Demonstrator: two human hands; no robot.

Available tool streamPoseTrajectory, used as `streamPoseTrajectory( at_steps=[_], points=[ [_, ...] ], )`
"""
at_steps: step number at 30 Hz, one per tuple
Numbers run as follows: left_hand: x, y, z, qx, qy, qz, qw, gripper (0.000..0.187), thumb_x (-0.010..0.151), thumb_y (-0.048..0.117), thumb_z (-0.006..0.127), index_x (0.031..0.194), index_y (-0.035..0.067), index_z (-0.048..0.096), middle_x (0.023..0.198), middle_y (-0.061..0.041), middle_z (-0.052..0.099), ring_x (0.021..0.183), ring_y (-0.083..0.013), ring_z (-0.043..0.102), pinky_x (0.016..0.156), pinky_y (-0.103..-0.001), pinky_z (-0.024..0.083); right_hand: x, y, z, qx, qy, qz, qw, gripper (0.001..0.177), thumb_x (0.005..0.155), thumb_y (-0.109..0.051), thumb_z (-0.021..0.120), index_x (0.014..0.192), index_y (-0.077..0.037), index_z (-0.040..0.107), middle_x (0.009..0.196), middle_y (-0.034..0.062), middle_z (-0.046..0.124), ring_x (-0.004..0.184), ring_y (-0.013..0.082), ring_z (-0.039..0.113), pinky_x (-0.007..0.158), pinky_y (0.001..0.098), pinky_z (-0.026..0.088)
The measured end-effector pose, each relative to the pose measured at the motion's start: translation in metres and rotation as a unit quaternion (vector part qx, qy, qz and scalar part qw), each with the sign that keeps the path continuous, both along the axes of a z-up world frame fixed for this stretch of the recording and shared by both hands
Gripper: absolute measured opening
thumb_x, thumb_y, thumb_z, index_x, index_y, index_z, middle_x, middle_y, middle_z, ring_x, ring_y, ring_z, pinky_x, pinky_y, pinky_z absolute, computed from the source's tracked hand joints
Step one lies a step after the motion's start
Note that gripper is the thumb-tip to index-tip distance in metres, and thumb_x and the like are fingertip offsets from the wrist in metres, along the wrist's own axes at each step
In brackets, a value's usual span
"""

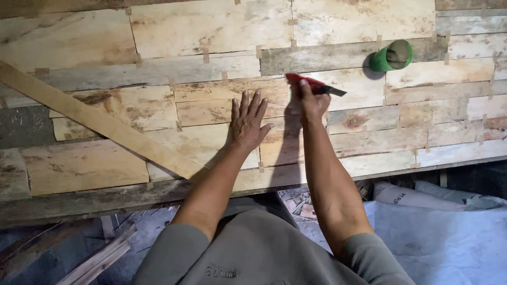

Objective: Use thin wood veneers and glue/adhesive tape to patch holes and gaps in a wood surface.

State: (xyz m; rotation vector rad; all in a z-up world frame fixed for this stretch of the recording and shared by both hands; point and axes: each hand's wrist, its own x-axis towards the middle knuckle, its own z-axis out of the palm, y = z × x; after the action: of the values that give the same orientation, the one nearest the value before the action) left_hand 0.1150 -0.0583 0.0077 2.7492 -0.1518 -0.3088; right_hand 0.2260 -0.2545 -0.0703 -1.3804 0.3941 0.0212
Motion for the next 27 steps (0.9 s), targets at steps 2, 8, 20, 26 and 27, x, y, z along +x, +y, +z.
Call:
streamPoseTrajectory(
  at_steps=[2, 8, 20, 26, 27],
  points=[
    [0.0, -0.002, -0.007, 0.013, 0.009, -0.019, 1.0, 0.083, 0.097, 0.058, 0.056, 0.163, 0.015, 0.029, 0.171, -0.011, 0.012, 0.156, -0.0405, 0.008, 0.123, -0.064, 0.007, 0.007, 0.0, 0.016, -0.002, 0.024, -0.116, 0.993, 0.021, 0.091, -0.002, 0.076, 0.105, 0.011, 0.068, 0.096, 0.0178, 0.078, 0.082, 0.0247, 0.078, 0.077, 0.0341, 0.069],
    [0.006, -0.002, 0.005, 0.015, 0.057, -0.016, 0.998, 0.081, 0.099, 0.061, 0.051, 0.162, 0.016, 0.026, 0.172, -0.01, 0.01, 0.157, -0.0391, 0.005, 0.124, -0.062, 0.005, 0.015, -0.001, -0.004, -0.058, -0.029, 0.041, 0.997, 0.018, 0.094, -0.003, 0.077, 0.107, 0.008, 0.071, 0.101, 0.0162, 0.078, 0.086, 0.02, 0.075, 0.078, 0.0315, 0.064],
    [0.009, -0.002, 0.0, 0.024, 0.077, -0.031, 0.996, 0.083, 0.1, 0.06, 0.047, 0.164, 0.016, 0.016, 0.173, -0.009, 0.002, 0.158, -0.0381, -0.003, 0.125, -0.059, -0.001, 0.027, -0.012, -0.015, -0.019, -0.019, -0.116, 0.993, 0.023, 0.091, -0.011, 0.081, 0.102, 0.007, 0.073, 0.097, 0.0155, 0.076, 0.082, 0.0224, 0.071, 0.075, 0.0323, 0.06],
    [0.005, -0.003, -0.004, 0.019, 0.073, -0.027, 0.997, 0.083, 0.101, 0.06, 0.047, 0.165, 0.016, 0.017, 0.173, -0.01, 0.003, 0.157, -0.0391, -0.002, 0.125, -0.061, -0.001, 0.002, -0.002, 0.021, 0.047, 0.006, -0.104, 0.993, 0.02, 0.087, -0.008, 0.077, 0.1, 0.006, 0.07, 0.094, 0.0172, 0.078, 0.081, 0.0242, 0.078, 0.078, 0.034, 0.067],
    [0.005, -0.004, -0.004, 0.018, 0.074, -0.029, 0.997, 0.083, 0.101, 0.06, 0.047, 0.165, 0.016, 0.017, 0.173, -0.01, 0.003, 0.157, -0.0391, -0.002, 0.125, -0.061, -0.001, -0.001, -0.005, 0.016, 0.047, 0.006, -0.106, 0.993, 0.02, 0.087, -0.008, 0.077, 0.1, 0.006, 0.07, 0.094, 0.0172, 0.078, 0.081, 0.0242, 0.078, 0.078, 0.034, 0.067]
  ],
)
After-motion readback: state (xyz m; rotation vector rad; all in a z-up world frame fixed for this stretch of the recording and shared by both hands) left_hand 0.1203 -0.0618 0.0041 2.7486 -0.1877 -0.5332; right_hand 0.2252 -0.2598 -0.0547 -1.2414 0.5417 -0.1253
